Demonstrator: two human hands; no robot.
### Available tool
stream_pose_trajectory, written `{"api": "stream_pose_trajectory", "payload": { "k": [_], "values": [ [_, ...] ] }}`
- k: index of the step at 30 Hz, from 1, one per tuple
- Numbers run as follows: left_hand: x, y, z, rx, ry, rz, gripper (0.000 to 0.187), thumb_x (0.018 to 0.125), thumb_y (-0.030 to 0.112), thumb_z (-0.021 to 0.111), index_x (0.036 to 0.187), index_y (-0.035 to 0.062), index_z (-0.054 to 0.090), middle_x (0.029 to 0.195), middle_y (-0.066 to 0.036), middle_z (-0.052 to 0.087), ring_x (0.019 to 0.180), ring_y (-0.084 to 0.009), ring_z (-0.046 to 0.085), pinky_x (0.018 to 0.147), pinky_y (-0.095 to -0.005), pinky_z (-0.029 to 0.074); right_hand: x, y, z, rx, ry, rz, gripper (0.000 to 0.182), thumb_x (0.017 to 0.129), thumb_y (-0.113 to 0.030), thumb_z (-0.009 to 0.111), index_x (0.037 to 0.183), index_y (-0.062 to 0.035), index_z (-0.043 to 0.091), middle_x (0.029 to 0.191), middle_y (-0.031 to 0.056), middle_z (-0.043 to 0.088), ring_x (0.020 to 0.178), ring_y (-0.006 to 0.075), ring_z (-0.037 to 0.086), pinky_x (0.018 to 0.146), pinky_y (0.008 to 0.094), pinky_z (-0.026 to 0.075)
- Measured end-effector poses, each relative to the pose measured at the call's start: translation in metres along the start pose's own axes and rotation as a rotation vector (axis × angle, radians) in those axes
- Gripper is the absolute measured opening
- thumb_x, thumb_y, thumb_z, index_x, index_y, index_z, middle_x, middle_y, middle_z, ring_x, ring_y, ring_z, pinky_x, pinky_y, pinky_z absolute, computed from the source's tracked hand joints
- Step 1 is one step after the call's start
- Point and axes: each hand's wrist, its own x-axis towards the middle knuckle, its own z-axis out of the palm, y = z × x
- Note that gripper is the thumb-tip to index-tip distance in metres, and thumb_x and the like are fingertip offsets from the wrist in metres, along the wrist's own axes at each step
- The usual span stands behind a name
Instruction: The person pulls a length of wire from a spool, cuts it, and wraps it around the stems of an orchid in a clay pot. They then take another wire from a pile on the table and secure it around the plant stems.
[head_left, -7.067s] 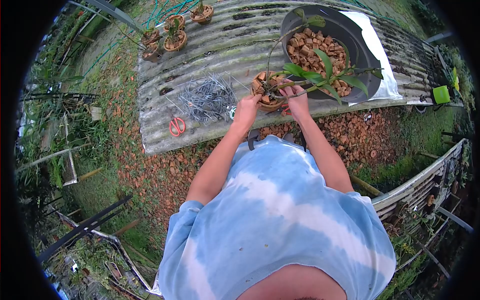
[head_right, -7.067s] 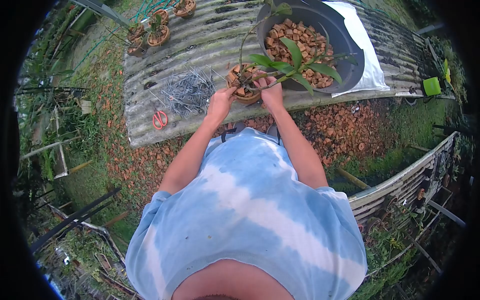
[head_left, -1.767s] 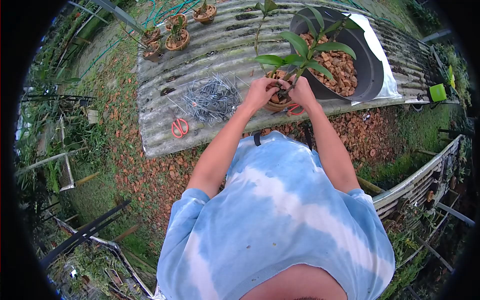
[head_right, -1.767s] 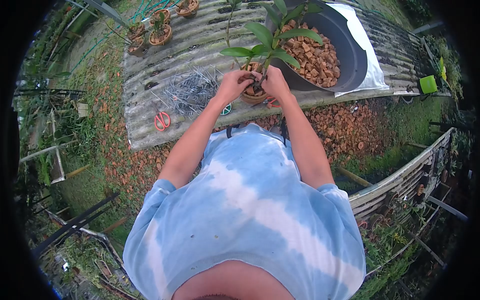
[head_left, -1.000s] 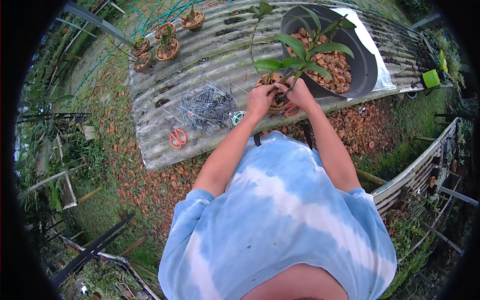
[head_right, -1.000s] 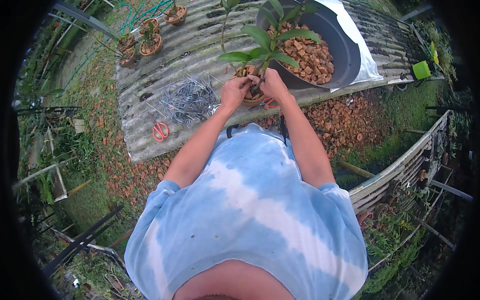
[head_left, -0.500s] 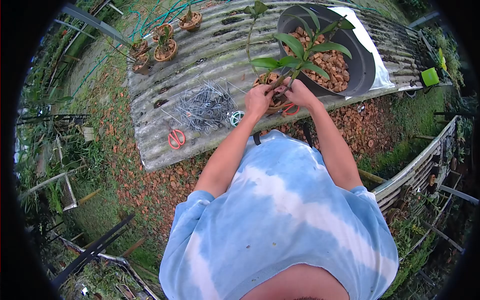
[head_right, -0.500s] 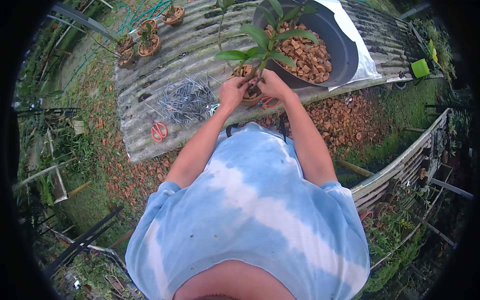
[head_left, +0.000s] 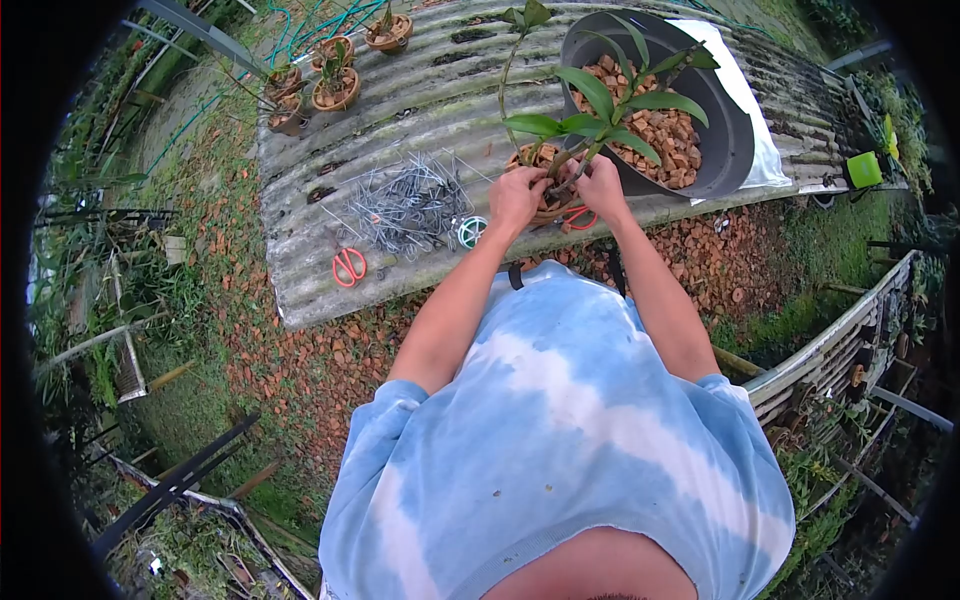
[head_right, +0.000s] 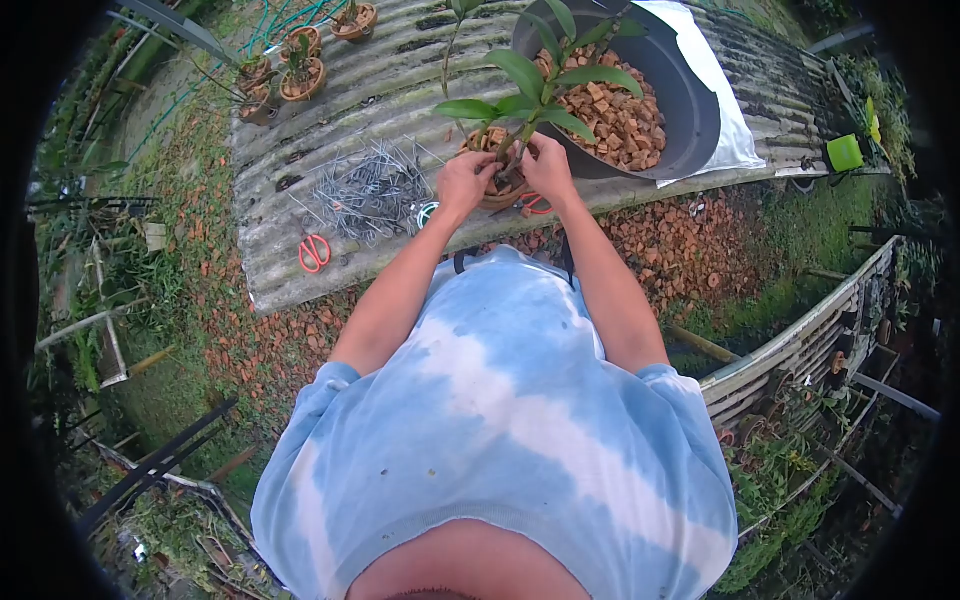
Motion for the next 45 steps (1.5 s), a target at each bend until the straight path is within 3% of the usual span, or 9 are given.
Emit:
{"api": "stream_pose_trajectory", "payload": {
  "k": [3,9,12,15,18,21,24,27,45],
  "values": [
    [-0.001,0.003,-0.001,0.003,0.015,0.007,0.023,0.088,0.027,0.078,0.104,0.0115,0.081,0.098,-0.009,0.078,0.092,-0.0326,0.073,0.079,-0.0432,0.057,0.002,0.005,-0.005,-0.113,-0.011,-0.032,0.017,0.097,-0.011,0.069,0.105,0.0027,0.074,0.082,0.0144,0.074,0.071,0.0199,0.07,0.067,0.0358,0.054],
    [0.0,0.001,0.002,-0.003,0.013,-0.002,0.022,0.088,0.028,0.078,0.104,0.0119,0.081,0.099,-0.008,0.078,0.092,-0.0323,0.073,0.08,-0.0428,0.057,0.011,0.0,-0.004,-0.509,-0.042,-0.244,0.018,0.098,-0.005,0.063,0.11,0.0024,0.075,0.091,0.0121,0.078,0.08,0.0202,0.075,0.073,0.0359,0.057],
    [0.001,-0.001,0.001,0.005,0.013,0.003,0.022,0.088,0.028,0.078,0.104,0.0122,0.081,0.1,-0.007,0.078,0.093,-0.0321,0.073,0.08,-0.0427,0.057,0.019,0.017,-0.003,-0.173,-0.002,-0.196,0.017,0.089,-0.009,0.073,0.103,-0.0012,0.078,0.092,0.022,0.075,0.08,0.0381,0.072,0.073,0.0428,0.056],
    [0.0,0.0,0.002,0.024,0.007,-0.009,0.022,0.089,0.029,0.077,0.104,0.0126,0.081,0.101,-0.007,0.078,0.093,-0.0318,0.073,0.08,-0.0425,0.057,0.02,0.015,-0.008,0.008,-0.028,-0.002,0.017,0.087,-0.008,0.074,0.102,-0.0013,0.078,0.092,0.0219,0.075,0.081,0.0382,0.073,0.075,0.0447,0.056],
    [0.0,0.002,0.002,0.021,0.005,-0.015,0.022,0.089,0.029,0.077,0.104,0.0131,0.081,0.101,-0.006,0.078,0.093,-0.0316,0.073,0.08,-0.0423,0.057,0.019,0.012,-0.007,-0.182,0.008,-0.113,0.017,0.086,-0.009,0.076,0.101,-0.0008,0.078,0.091,0.0213,0.075,0.082,0.0374,0.074,0.076,0.0454,0.056],
    [0.001,0.001,0.003,0.014,0.002,-0.018,0.022,0.09,0.029,0.077,0.104,0.0135,0.081,0.101,-0.006,0.077,0.093,-0.0316,0.073,0.08,-0.0424,0.057,0.019,0.008,-0.004,-0.413,0.09,-0.017,0.025,0.093,-0.008,0.07,0.116,0.0003,0.075,0.089,0.0142,0.077,0.079,0.0228,0.075,0.071,0.0368,0.057],
    [0.0,-0.001,0.004,0.015,0.004,-0.013,0.022,0.09,0.029,0.076,0.104,0.0138,0.081,0.1,-0.006,0.077,0.094,-0.0317,0.073,0.081,-0.0426,0.057,0.023,0.011,0.0,-0.464,0.06,-0.055,0.023,0.092,-0.009,0.071,0.112,-0.0006,0.077,0.088,0.0146,0.076,0.074,0.0241,0.073,0.067,0.0386,0.055],
    [0.0,-0.003,0.006,0.015,0.004,-0.004,0.021,0.09,0.029,0.076,0.104,0.0136,0.081,0.1,-0.006,0.077,0.093,-0.032,0.073,0.08,-0.0428,0.057,0.023,0.012,0.005,-0.394,0.047,-0.025,0.022,0.087,-0.014,0.074,0.106,-0.0023,0.075,0.092,0.0262,0.072,0.088,0.0475,0.067,0.072,0.0503,0.054],
    [0.0,-0.002,0.005,0.007,0.011,0.01,0.02,0.089,0.023,0.077,0.105,0.0125,0.08,0.1,-0.008,0.077,0.093,-0.0335,0.072,0.079,-0.0444,0.057,0.022,0.013,0.004,-0.376,-0.098,-0.178,0.021,0.086,-0.005,0.072,0.107,-0.0048,0.073,0.09,0.0257,0.071,0.091,0.0464,0.068,0.075,0.0469,0.054]
  ]
}}
